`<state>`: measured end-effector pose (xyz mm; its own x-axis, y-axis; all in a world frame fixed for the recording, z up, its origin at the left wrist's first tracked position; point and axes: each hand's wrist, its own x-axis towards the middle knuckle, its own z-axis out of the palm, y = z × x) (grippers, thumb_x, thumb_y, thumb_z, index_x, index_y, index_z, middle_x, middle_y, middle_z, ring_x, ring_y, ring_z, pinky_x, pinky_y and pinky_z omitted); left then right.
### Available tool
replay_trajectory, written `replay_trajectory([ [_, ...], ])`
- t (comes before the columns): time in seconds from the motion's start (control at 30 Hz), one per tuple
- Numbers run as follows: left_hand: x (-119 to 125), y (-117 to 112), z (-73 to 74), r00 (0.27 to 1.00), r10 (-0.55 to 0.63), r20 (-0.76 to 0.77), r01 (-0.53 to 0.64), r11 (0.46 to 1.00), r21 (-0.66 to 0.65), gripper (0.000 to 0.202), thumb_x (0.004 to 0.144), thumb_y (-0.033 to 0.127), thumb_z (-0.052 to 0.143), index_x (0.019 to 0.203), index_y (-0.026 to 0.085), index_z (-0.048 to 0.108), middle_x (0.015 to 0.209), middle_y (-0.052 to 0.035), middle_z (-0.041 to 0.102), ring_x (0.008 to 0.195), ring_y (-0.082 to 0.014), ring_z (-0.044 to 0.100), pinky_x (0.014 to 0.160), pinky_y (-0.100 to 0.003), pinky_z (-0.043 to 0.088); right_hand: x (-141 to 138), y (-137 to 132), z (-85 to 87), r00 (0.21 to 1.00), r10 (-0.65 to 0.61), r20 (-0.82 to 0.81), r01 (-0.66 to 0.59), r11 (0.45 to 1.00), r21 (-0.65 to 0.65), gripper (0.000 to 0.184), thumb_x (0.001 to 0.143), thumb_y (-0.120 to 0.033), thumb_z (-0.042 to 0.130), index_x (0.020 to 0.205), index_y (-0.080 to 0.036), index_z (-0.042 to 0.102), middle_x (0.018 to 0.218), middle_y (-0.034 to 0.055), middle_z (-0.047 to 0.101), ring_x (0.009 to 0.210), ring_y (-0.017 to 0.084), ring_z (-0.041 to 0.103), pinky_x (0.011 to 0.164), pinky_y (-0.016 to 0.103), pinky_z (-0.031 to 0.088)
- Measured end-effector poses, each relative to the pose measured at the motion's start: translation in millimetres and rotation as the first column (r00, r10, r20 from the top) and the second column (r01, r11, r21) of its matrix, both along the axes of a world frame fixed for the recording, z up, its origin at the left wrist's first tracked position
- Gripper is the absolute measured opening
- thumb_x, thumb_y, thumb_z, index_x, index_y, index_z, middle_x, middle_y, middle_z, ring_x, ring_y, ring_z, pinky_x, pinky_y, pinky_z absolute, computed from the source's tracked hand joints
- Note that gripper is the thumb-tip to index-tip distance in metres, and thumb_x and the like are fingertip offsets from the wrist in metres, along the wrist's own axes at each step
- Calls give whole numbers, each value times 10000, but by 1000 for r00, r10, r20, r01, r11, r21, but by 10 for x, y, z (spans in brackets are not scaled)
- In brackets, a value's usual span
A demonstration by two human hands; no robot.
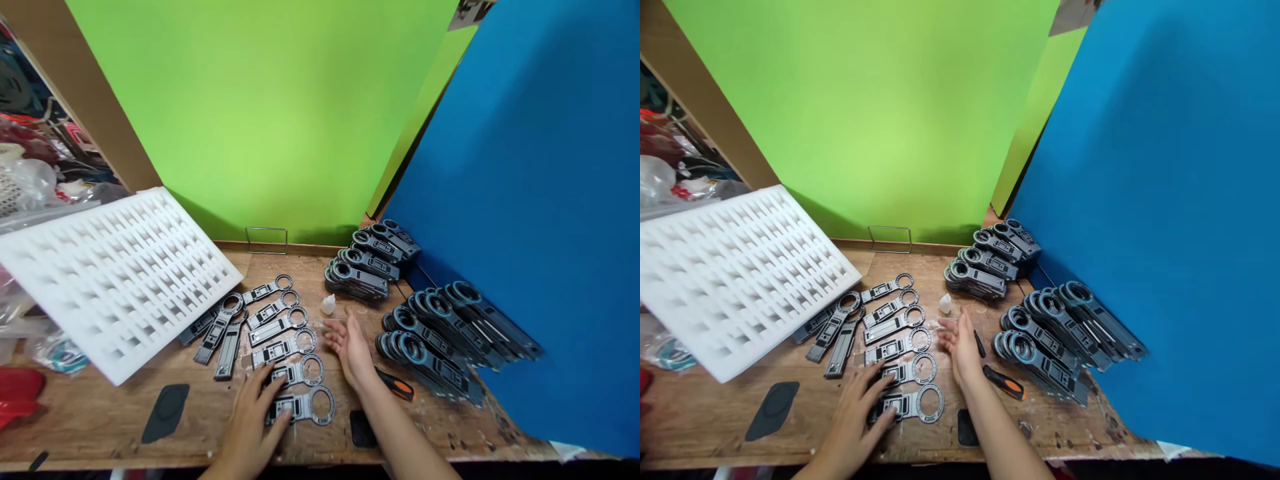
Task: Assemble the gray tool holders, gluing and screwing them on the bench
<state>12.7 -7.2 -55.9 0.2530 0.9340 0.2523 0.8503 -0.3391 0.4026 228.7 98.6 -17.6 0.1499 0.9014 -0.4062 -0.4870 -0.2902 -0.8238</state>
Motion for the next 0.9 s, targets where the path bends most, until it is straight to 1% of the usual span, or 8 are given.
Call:
replay_trajectory([
  [0.03,41,-59,-30,1000,1,-21,-1,1000,-6,473,847,388,533,1307,296,469,1398,-84,426,1266,-316,396,1001,-594,360,-40,164,28,993,8,-119,-16,997,-70,377,935,-500,359,1260,-310,347,839,29,691,597,134,616,570,237,481],
  [0.13,137,-121,-46,998,-13,-64,12,1000,-19,519,838,420,540,1337,334,431,1446,-70,367,1306,-339,333,1020,-662,264,-104,486,34,977,55,-206,-86,986,-144,358,955,-517,228,1148,-276,409,807,61,690,593,143,628,546,243,486],
  [0.27,188,-94,-14,998,-25,-57,22,999,-38,498,827,435,558,1309,344,470,1452,-71,361,1313,-340,322,1041,-653,216,-86,530,-1,976,54,-212,-87,985,-146,335,939,-521,300,927,-232,467,706,39,657,498,117,569,448,196,427],
  [0.4,201,-61,-6,999,-36,-30,34,998,-57,437,825,427,568,1253,349,527,1421,-74,409,1300,-331,348,1045,-632,224,-30,218,17,982,67,-178,-85,992,-95,249,813,-429,607,939,-237,512,659,-11,630,417,79,459,365,148,292],
  [0.5,214,-46,5,999,-28,-17,27,997,-79,365,824,386,577,1187,352,579,1405,-65,431,1299,-328,351,1047,-619,226,-7,-135,14,990,111,-83,-116,991,-68,396,685,-350,731,1000,-250,512,722,-16,651,436,79,459,372,153,277],
  [0.67,233,-36,35,1000,-23,-12,22,993,-116,365,817,392,581,1181,371,577,1420,-55,413,1306,-333,342,1041,-625,220,-38,-580,-95,988,142,57,-139,988,-63,340,626,-357,748,821,-187,528,665,-20,605,454,68,447,403,166,309],
  [0.77,243,-35,40,1000,-18,-22,15,993,-119,335,813,382,588,1148,372,599,1416,-56,418,1305,-327,345,1044,-618,214,-81,-685,-174,979,142,147,-139,990,-34,338,639,-407,728,751,-188,497,589,-44,542,451,78,440,396,171,296],
  [0.9,246,-37,31,999,-19,-32,16,994,-110,303,815,370,585,1117,358,617,1411,-63,423,1304,-322,347,1046,-614,210,-121,-715,-233,945,151,289,-163,987,16,359,665,-446,710,781,-201,475,618,-42,550,485,95,452,410,181,311],
])
